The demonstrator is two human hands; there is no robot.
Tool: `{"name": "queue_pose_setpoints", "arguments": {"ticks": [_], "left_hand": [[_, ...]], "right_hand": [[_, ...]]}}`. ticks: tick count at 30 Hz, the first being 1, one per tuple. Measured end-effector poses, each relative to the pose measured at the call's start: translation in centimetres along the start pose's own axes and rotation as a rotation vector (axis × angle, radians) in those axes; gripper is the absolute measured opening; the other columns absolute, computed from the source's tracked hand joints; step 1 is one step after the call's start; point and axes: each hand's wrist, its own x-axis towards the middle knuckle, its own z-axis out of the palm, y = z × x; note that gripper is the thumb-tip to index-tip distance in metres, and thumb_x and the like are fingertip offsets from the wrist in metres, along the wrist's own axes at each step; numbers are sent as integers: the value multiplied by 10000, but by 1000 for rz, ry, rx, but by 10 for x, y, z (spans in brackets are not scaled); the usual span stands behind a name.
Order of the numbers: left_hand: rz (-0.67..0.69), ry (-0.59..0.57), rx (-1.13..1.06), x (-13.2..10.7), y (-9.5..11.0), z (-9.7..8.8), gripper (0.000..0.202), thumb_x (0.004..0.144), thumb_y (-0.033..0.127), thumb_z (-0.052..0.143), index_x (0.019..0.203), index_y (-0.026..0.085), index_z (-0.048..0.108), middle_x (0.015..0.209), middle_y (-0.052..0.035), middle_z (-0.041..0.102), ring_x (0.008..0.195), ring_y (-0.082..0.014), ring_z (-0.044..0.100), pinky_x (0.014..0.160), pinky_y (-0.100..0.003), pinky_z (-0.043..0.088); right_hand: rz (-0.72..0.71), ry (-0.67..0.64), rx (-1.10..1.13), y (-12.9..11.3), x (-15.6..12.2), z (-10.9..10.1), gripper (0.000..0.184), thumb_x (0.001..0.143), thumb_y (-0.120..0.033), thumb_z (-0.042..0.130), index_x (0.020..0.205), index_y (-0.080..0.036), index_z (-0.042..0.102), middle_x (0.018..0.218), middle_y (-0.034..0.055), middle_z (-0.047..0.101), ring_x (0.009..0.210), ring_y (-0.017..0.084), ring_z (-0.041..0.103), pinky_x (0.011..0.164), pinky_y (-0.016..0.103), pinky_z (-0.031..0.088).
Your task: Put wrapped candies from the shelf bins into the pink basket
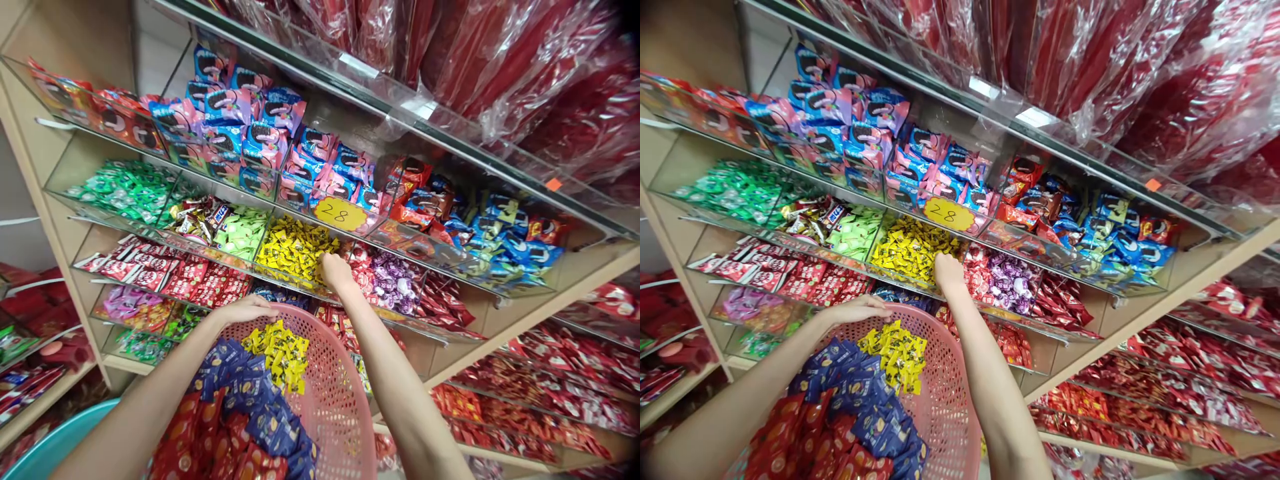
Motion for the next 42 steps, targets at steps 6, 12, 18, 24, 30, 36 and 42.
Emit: {"name": "queue_pose_setpoints", "arguments": {"ticks": [6, 12, 18, 24, 30, 36, 42], "left_hand": [[9, 2, 34, 0, 2, -1, 354, 717, 476, 496, 745, 177, 684, 809, -21, 661, 830, -158, 556, 764, -212, 373], [5, -5, 0, -1, 4, -1, 330, 720, 453, 500, 745, 177, 679, 834, -24, 656, 809, -152, 559, 738, -211, 385], [-42, 31, -9, -1, 3, 0, 210, 657, 286, 531, 750, 171, 681, 841, -16, 638, 830, -155, 546, 745, -217, 396], [-75, 73, 42, -1, 1, 0, 204, 629, 243, 495, 698, 153, 665, 832, -7, 612, 814, -158, 521, 717, -219, 390], [4, 16, 155, -4, 2, -1, 269, 660, 413, 561, 723, 179, 679, 826, -8, 581, 826, -148, 494, 742, -205, 355], [20, -12, 158, -3, -1, 0, 287, 652, 444, 575, 711, 182, 676, 799, -3, 559, 788, -134, 496, 730, -199, 358], [34, 12, 140, -2, 1, 1, 318, 662, 459, 559, 694, 160, 662, 762, -12, 568, 746, -131, 499, 692, -207, 373]], "right_hand": [[-16, 18, 71, 1, -1, 6, 213, 810, -176, 388, 960, -162, 539, 911, 133, 591, 848, 228, 566, 669, 294, 374], [-23, 272, 441, 1, -31, -5, 202, 815, -294, 397, 867, -175, 552, 726, 56, 598, 690, 158, 546, 618, 247, 358], [-80, -51, 1362, -27, -80, 43, 262, 744, -417, 474, 751, -160, 526, 497, -36, 523, 334, 56, 367, 356, 183, 266], [165, -248, 1680, -41, -89, 103, 233, 657, -370, 577, 682, -146, 520, 450, -57, 503, 301, 26, 330, 311, 155, 200], [171, -361, 1737, -40, -96, 118, 268, 651, -412, 585, 694, -156, 519, 462, -64, 503, 309, 21, 327, 307, 149, 177], [167, -333, 1760, -45, -101, 126, 314, 640, -461, 590, 698, -165, 503, 458, -74, 486, 302, 23, 318, 312, 159, 199], [175, -385, 1756, -49, -103, 130, 343, 623, -484, 600, 641, -163, 480, 462, -67, 491, 302, 22, 309, 308, 167, 168]]}}
